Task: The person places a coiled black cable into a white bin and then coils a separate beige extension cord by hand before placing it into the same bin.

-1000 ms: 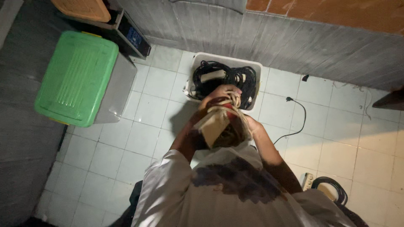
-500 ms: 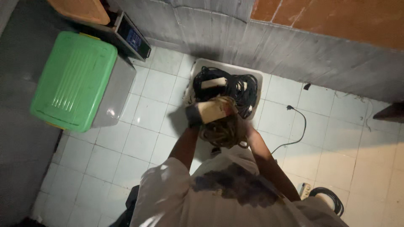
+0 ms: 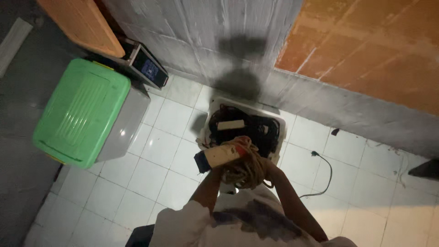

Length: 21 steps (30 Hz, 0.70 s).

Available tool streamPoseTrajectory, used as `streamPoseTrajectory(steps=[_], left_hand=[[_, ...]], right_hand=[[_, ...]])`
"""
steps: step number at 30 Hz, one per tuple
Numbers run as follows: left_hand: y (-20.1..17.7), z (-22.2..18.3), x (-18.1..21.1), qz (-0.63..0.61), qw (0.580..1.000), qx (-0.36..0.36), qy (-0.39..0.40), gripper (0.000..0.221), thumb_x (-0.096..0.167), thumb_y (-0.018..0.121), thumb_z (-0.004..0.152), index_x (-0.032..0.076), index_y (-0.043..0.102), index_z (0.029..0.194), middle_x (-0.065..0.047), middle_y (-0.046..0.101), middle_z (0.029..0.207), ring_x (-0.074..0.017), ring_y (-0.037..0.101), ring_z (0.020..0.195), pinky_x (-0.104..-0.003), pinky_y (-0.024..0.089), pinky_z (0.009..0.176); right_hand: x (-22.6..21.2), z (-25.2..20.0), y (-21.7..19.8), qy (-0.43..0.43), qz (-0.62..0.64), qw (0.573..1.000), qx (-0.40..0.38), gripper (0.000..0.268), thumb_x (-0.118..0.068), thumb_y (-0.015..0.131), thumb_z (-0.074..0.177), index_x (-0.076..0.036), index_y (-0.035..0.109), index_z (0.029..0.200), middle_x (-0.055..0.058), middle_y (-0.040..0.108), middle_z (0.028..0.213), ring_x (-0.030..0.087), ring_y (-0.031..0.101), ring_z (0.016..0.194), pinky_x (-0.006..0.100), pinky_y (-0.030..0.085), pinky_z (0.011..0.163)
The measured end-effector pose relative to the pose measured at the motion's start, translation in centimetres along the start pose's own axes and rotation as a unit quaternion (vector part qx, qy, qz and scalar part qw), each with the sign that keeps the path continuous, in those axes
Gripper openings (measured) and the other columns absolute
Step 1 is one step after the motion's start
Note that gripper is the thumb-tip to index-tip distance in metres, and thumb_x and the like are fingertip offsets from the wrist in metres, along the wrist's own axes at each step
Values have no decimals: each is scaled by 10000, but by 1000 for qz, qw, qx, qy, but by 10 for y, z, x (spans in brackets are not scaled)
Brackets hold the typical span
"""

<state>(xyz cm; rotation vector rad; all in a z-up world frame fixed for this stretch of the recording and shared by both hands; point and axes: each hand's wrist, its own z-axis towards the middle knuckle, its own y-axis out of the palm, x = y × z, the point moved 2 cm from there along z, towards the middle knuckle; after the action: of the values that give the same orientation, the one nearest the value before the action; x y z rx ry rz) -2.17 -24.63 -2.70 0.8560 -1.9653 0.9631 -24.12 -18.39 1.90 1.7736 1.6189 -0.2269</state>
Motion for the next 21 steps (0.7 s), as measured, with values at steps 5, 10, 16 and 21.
streamPoseTrajectory(steps=[5,10,16,21], left_hand=[[-10,39,-1,7,1000,16,-3,150,159,676,957,16,642,990,-109,665,900,-224,643,819,-393,523,747],[-15,91,-19,28,1000,10,3,146,166,669,964,22,644,962,-108,657,876,-229,633,799,-398,514,731],[6,149,-74,60,998,-25,27,153,175,661,972,29,648,927,-106,647,848,-235,620,775,-404,502,712],[9,215,-135,108,992,-27,62,168,182,654,980,35,651,899,-104,639,825,-240,610,755,-410,492,697]], right_hand=[[-6,29,-17,7,103,995,-2,503,-377,549,1005,11,630,1314,167,721,1165,256,698,1014,410,592,872],[7,68,-46,-92,207,972,-55,446,-271,615,967,26,613,1299,109,740,1129,206,718,966,369,599,849],[17,131,-67,-31,90,989,109,414,-285,674,1045,126,692,1091,170,663,966,276,611,815,412,538,669],[14,171,-62,2,135,979,153,345,-288,579,991,17,716,1074,120,732,1000,238,685,906,354,581,781]])
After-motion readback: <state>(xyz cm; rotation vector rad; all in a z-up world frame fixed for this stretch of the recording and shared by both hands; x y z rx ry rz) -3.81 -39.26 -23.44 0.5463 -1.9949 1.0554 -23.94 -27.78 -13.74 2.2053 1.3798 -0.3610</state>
